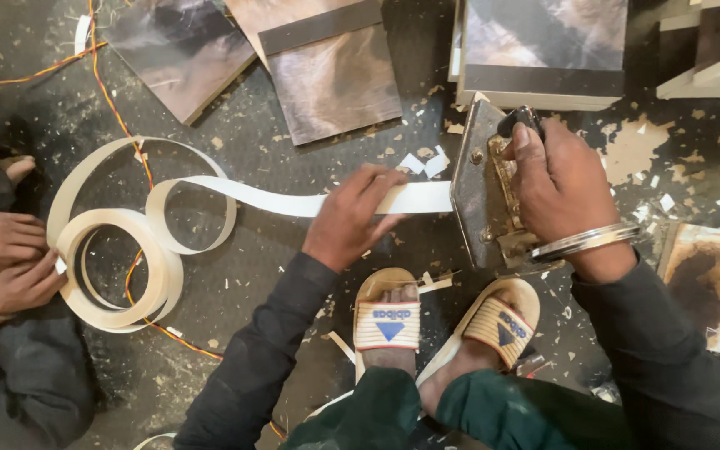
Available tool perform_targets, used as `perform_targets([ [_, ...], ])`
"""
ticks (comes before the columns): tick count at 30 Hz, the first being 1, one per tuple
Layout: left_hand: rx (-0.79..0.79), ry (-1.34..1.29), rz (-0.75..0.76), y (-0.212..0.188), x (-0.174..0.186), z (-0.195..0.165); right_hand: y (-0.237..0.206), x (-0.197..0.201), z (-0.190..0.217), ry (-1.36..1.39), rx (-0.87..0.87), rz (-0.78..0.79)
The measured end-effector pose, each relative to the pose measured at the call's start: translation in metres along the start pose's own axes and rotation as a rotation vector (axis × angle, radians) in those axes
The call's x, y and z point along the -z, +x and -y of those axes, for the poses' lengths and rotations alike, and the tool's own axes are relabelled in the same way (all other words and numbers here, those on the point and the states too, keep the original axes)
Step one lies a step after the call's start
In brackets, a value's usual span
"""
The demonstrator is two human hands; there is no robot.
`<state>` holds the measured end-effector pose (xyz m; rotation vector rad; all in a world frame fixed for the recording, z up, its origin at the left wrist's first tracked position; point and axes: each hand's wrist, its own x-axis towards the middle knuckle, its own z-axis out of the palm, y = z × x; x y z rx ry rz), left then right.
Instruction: The person applies white tape to the edges of small rectangular wooden blocks using a handheld stapler-like tool to press the tape. They handle the blocks one at a time, applying tape to edges and stacking the finished pieces.
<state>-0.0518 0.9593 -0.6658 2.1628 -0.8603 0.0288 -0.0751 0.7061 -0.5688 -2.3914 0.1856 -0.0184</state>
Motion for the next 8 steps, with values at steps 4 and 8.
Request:
perform_targets([
  [4,-0.035,-0.019,-0.029,-0.009,-0.009,0.015,0.000,-0.015,-0.009,0.021,-0.035,0.031],
  [8,-0.038,-0.032,-0.036,-0.016,-0.030,0.036,0.010,-0.047,-0.052,-0.003,0.019,0.038],
])
